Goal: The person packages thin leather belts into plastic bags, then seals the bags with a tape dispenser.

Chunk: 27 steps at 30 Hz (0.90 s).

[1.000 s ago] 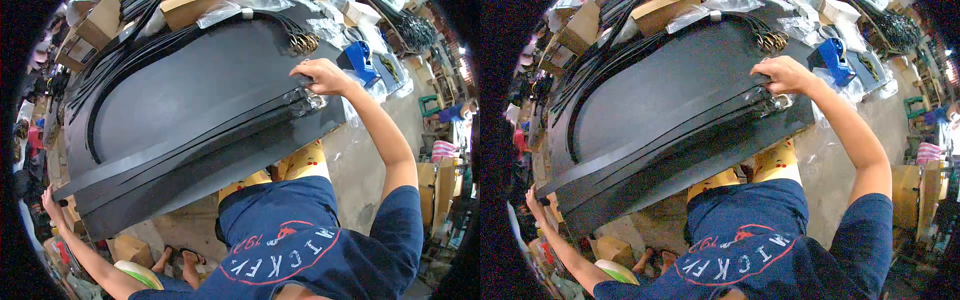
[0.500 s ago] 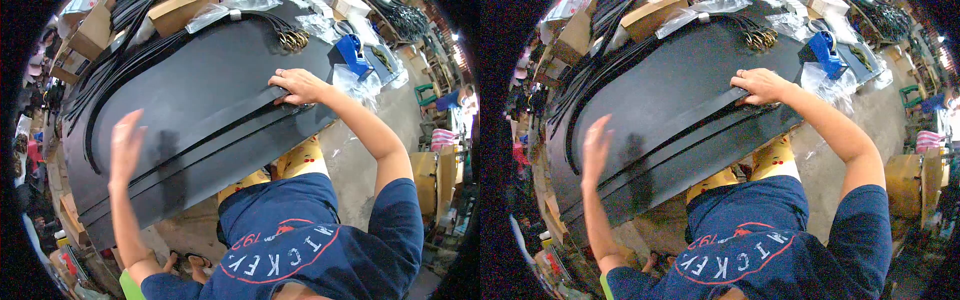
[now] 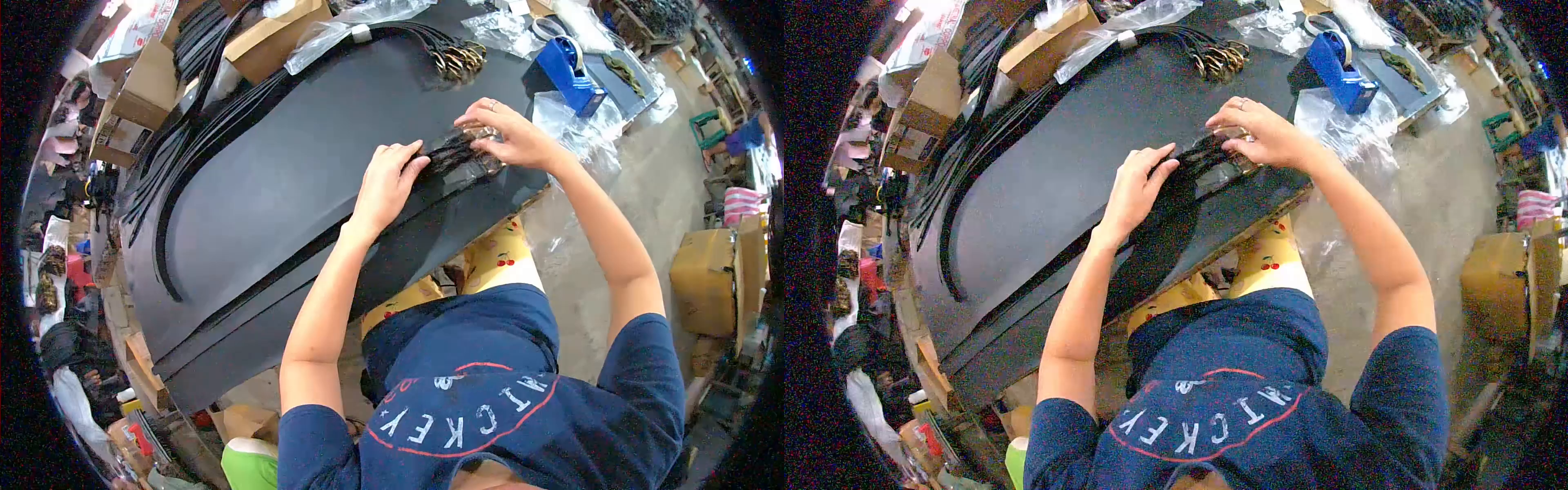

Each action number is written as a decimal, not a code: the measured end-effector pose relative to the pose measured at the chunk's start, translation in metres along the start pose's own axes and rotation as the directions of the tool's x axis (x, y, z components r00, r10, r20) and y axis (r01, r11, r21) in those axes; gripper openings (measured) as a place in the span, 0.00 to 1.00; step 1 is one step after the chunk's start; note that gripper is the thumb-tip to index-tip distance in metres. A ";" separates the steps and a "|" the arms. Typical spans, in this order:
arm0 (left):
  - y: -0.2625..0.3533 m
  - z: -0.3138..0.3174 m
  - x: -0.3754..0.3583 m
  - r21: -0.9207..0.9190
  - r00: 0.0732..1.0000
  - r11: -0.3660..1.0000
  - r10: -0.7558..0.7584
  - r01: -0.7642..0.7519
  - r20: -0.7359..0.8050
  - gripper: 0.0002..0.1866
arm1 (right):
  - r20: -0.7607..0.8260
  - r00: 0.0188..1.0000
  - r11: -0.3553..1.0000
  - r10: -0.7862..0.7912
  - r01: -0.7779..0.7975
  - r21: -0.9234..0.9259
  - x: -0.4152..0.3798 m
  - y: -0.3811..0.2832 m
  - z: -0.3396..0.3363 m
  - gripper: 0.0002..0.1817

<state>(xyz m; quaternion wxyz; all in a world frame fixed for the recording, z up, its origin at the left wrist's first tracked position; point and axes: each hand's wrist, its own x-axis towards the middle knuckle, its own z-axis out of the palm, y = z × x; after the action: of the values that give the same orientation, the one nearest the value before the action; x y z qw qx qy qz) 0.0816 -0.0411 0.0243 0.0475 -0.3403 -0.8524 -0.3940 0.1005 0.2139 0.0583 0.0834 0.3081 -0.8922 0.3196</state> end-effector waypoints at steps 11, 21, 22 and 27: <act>-0.040 -0.022 0.053 -0.451 0.775 0.650 -0.374 0.611 0.510 0.13 | -0.037 0.872 0.584 0.489 -0.295 0.756 0.044 0.042 0.017 0.11; -0.039 -0.010 0.052 -0.655 0.863 0.562 -0.339 0.505 0.375 0.16 | -0.097 0.865 0.576 0.493 -0.241 0.781 0.047 0.063 0.034 0.10; -0.039 -0.009 0.053 -0.650 0.850 0.549 -0.356 0.526 0.387 0.17 | -0.094 0.859 0.572 0.503 -0.249 0.782 0.048 0.062 0.033 0.10; -0.036 -0.003 0.054 -0.584 0.851 0.619 -0.383 0.526 0.360 0.18 | -0.058 0.862 0.546 0.504 -0.266 0.794 0.045 0.059 0.031 0.10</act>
<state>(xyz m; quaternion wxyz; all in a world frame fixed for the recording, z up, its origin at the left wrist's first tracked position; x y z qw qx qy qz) 0.0178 -0.0304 0.0226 -0.2639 -0.1439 -0.7136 -0.6328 0.0303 0.2077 0.0187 -0.0023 0.0594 -0.6962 0.7154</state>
